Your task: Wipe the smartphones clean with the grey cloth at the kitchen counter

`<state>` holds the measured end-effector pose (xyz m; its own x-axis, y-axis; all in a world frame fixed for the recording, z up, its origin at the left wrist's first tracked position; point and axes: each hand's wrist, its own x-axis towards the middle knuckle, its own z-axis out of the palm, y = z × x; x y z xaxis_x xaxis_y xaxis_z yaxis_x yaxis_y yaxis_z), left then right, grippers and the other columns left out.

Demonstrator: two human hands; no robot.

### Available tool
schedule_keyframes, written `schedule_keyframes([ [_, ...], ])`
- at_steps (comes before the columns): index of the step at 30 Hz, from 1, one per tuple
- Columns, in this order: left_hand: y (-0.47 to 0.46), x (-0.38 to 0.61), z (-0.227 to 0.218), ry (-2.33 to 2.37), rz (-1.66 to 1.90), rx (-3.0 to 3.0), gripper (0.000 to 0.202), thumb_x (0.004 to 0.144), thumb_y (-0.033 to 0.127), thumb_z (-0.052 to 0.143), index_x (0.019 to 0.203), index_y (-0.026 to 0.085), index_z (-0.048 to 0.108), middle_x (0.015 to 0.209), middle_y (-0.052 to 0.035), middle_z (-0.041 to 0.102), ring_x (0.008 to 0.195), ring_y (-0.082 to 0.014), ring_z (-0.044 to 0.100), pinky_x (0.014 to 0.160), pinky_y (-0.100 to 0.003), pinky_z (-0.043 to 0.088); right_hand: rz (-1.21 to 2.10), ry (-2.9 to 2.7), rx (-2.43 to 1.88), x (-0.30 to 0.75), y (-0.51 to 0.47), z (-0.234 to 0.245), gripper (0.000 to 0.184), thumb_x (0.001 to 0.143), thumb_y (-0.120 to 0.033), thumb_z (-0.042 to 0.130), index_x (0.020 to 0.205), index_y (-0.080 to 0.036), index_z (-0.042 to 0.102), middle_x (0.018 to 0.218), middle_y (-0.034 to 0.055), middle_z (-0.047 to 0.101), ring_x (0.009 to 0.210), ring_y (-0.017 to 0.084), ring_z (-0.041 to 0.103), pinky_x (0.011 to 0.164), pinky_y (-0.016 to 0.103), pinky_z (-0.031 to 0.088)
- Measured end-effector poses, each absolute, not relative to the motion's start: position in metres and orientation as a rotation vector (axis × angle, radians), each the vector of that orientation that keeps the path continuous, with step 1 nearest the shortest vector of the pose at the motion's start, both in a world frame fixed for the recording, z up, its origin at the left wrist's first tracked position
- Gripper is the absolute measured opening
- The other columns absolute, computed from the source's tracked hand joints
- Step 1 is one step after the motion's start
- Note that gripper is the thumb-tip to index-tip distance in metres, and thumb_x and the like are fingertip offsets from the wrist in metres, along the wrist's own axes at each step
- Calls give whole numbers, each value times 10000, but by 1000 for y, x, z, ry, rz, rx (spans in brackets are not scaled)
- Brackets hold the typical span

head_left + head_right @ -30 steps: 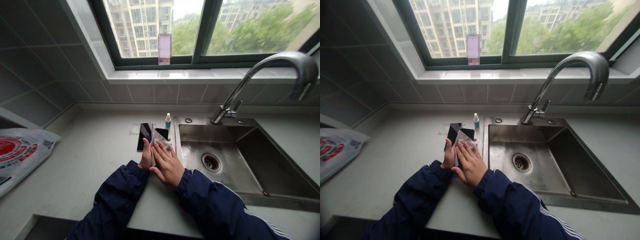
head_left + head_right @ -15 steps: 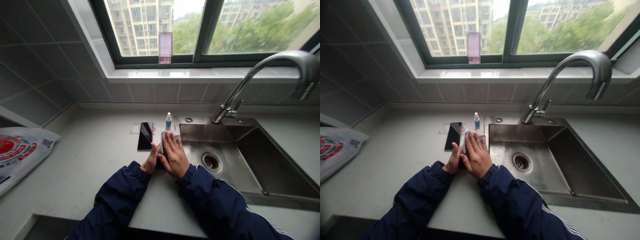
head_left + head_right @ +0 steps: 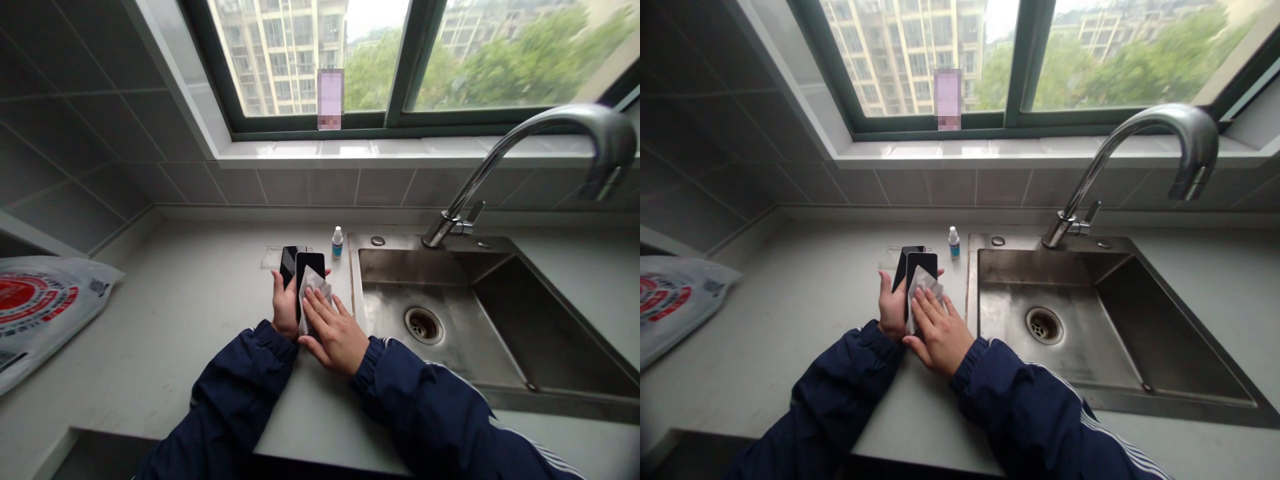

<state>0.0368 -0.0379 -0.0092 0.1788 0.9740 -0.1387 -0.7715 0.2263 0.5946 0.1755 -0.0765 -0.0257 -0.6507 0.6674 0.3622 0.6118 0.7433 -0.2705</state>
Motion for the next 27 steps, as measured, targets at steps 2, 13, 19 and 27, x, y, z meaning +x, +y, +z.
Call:
schedule_keyframes([
  [2, -37, 34, -8, 587, 1320, 446, 896, 840, 828, 314, 1331, 129, 583, 1302, -202, 636, 1080, -340, 662, 936, -499, 527, 196, -2512, -943, 175, -78, -25, 668, 979, -443, 510, 1499, -42, 390, 1597, 194, 270, 1493, 321, 255, 1183, 541, 286],
  [13, -35, 32, -7, 608, 1334, 477, 832, 861, 792, 338, 1323, 146, 585, 1335, -185, 616, 873, -262, 690, 795, -445, 571, 225, -2468, -971, 175, -79, -24, 593, 991, -403, 489, 1476, -65, 436, 1586, 158, 328, 1482, 302, 292, 1196, 522, 279],
  [19, -33, 30, -8, 627, 1359, 479, 815, 878, 772, 332, 1280, 125, 621, 1274, -176, 656, 877, -252, 691, 752, -395, 581, 256, -2446, -988, 173, -81, -25, 559, 973, -358, 506, 1441, -53, 480, 1562, 157, 382, 1462, 310, 333, 1189, 509, 306],
  [27, -32, 31, -5, 644, 1398, 489, 790, 893, 745, 343, 1262, 112, 638, 1242, -175, 671, 872, -243, 687, 705, -362, 583, 262, -2387, -978, 173, -82, -26, 512, 949, -281, 506, 1414, -66, 517, 1514, 161, 460, 1423, 300, 406, 1161, 498, 375],
])
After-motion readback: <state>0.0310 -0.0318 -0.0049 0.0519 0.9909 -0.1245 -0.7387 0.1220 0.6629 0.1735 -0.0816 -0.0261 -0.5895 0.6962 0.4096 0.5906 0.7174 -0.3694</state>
